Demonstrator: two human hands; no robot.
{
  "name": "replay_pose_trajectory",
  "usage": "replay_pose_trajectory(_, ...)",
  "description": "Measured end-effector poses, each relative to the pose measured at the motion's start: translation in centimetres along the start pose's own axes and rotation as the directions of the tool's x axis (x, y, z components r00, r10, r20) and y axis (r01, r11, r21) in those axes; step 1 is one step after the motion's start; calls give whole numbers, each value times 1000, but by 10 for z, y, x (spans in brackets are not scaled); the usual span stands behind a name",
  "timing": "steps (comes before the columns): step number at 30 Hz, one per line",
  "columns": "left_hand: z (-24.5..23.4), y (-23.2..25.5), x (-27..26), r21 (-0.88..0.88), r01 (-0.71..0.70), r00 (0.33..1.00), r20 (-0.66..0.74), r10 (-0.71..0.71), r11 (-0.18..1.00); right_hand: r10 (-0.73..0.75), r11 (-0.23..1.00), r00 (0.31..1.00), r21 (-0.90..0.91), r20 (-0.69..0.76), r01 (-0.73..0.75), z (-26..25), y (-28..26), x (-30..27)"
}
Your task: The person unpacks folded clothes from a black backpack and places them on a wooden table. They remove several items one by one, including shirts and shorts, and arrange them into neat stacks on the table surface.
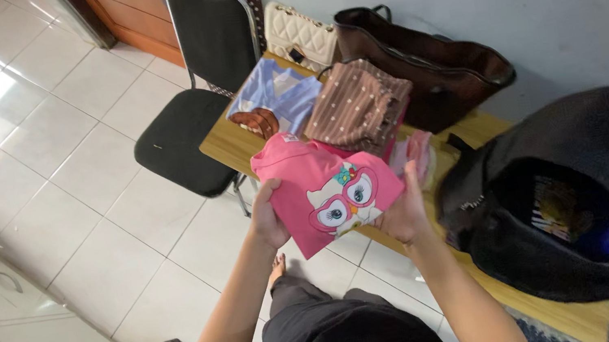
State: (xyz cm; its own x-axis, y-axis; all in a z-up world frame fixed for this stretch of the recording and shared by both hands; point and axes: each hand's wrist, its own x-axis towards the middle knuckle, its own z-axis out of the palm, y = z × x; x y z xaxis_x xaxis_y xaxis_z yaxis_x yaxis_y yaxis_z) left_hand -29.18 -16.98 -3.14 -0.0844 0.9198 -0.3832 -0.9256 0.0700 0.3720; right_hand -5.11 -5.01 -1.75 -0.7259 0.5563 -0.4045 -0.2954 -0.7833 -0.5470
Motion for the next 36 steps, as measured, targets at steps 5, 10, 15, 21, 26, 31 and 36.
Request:
replay_pose_trajectory(5, -21, 61, 15, 78, 39, 994, -109, -30, 996, 73, 995, 936, 40, 344, -92, -10, 17, 60)
replay_pose_trajectory(10, -48, 119, 46, 42, 72, 997, -28, -71, 997, 96, 995, 979, -35, 181, -91, -10, 35, 117)
replay_pose_trajectory(15, -74, 167, 88, 10, 87, 996, -1, -87, 996, -1, 998, 989, -56, 147, 9, 17, 47, 168)
replay_pose_trajectory(21, -110, 220, 134, 43, 153, 987, -47, -151, 987, -91, 996, 995, 0, -32, 91, 38, 59, 230)
replay_pose_trajectory(26, -121, 254, 179, 249, 113, 993, -4, -116, 962, -190, 981, 976, 11, -109, 192, 39, 71, 278)
replay_pose_trajectory(31, -94, 285, 247, 377, 87, 989, 80, -126, 922, -237, 971, 910, -53, -341, 233, 51, 51, 325)
replay_pose_trajectory(36, -68, 303, 309, 422, 18, 981, 166, -97, 906, -460, 885, 852, -57, -252, 461, 59, 20, 349)
